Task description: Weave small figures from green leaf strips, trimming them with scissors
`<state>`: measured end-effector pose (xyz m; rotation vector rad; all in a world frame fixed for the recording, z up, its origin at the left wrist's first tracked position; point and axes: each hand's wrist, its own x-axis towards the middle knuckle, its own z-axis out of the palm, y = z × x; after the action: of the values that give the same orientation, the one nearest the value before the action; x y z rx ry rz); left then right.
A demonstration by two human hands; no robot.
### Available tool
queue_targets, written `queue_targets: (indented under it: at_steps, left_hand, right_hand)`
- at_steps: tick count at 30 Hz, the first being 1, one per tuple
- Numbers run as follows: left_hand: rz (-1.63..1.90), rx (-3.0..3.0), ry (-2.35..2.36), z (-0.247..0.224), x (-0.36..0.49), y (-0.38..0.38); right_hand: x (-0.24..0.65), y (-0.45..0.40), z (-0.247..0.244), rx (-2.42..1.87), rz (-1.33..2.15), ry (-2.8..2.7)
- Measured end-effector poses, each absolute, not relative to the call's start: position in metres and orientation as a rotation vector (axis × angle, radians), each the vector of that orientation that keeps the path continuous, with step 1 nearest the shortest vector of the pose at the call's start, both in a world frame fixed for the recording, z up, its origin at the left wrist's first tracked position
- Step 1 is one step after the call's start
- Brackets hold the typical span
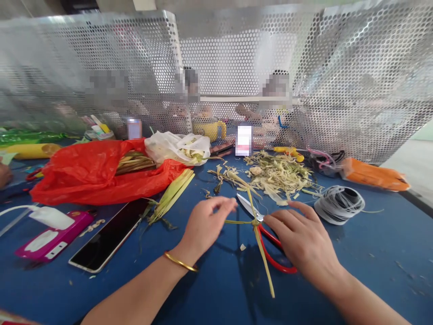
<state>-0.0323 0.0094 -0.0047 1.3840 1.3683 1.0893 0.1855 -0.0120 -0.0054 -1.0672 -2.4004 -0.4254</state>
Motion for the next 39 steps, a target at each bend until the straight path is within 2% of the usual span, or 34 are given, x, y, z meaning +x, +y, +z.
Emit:
queue_targets:
  at_steps: [4,8,13,16,21,29,35,37,39]
  left_hand:
    - [0.719,1.524,1.135,-0.003,-0.027,-0.001]
    - [0.665,1.456,0.983,-0.002,-0.025,-0.004]
    - [0.503,1.093,0.9,-0.004,-0.023,-0.005]
    - [0.477,0.912,0.85,-0.011,-0.02,-0.006]
    - [0.627,0.889,1.009,-0.013,-0.016,-0.006]
    - [0.472,1.172,1.017,-0.007,-0.005,-0.024]
    - [0.367,1.351,1.042,-0.017,-0.002,-0.032]
    - [0.399,1.349,1.084,-0.019,-0.002,-0.03]
    - [0.469,1.31,1.134,-0.019,-0.003,-0.026]
  right_hand:
    - [0.182,-0.014,-0.007,-0.982,-0.373,-2.425]
    - [0.181,-0.016,-0.007,-0.95,-0.398,-2.457]
    - [0.179,-0.018,-0.008,-0.935,-0.381,-2.433]
    - [0.177,-0.017,-0.009,-0.93,-0.362,-2.457]
    - [0.177,-0.016,-0.01,-0.987,-0.332,-2.451]
    - [0.169,-0.019,0.0,-1.175,0.033,-2.35]
    - [0.161,-0.021,-0.011,-1.25,0.751,-1.981]
    - [0.161,-0.023,-0.011,-1.242,0.81,-1.845]
    - [0.161,-0.028,-0.009,-1.238,0.685,-1.788]
